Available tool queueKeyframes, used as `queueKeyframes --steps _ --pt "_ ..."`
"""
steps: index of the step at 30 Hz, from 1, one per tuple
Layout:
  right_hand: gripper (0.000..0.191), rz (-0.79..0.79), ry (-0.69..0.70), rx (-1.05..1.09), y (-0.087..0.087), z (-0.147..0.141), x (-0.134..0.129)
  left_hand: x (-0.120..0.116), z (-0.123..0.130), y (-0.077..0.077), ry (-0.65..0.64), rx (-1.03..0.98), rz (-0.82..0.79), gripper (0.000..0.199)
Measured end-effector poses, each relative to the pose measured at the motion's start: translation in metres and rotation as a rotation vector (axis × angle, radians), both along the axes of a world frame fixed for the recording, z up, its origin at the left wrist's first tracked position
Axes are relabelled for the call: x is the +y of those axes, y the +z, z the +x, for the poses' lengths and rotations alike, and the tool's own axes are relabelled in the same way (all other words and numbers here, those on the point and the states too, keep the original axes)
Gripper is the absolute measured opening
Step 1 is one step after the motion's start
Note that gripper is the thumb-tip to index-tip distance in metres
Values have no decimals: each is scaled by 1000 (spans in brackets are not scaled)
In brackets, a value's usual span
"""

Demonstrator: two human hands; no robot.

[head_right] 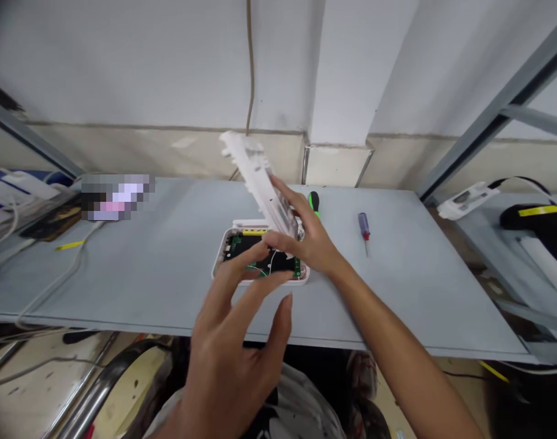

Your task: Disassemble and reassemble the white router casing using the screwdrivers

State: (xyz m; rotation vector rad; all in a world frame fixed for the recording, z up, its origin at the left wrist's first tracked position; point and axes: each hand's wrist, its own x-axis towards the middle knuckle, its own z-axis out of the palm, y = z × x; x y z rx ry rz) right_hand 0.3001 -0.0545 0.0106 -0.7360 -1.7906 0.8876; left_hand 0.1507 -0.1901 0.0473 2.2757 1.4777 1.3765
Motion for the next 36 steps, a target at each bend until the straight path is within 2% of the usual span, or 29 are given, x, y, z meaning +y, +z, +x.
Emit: queueKeyframes --steps 2,4,5,8,11,14,17,19,22,24,26,30,36 --pt "90 -5 63 -10 6 3 -3 -6 -6 1 35 -17 60 28" --pt "94 36 75 -74 9 8 -4 -2 -30 -2 6 -40 72 20" --pt "95 71 58 -128 10 11 -4 5 -48 -4 32 -56 50 15" --pt "93 145 -8 -320 8 19 -3 46 -107 -16 71 -200 -76 9" --pt "92 116 -9 -479 3 22 -2 99 -145 -32 -12 -429 -199 18" --pt "88 94 31 -632 1 20 -2 143 -149 -38 -95 -456 -246 15" --pt "91 98 70 -746 1 18 -3 165 -140 -30 -250 -242 -329 18" --pt "92 105 74 -769 0 15 -4 167 -137 -23 -399 -7 -343 30" --pt "92 118 77 -762 0 12 -6 160 -140 -19 -591 272 -342 68" --pt "90 126 91 -765 -1 9 -7 155 -145 -21 -651 348 -349 95" --pt "88 130 114 -778 0 9 -8 151 -148 -26 -680 368 -341 110" --pt "87 99 127 -804 3 12 -8 148 -150 -32 -689 412 -313 117" --pt "83 73 151 -802 6 15 -9 147 -152 -29 -695 428 -316 105"
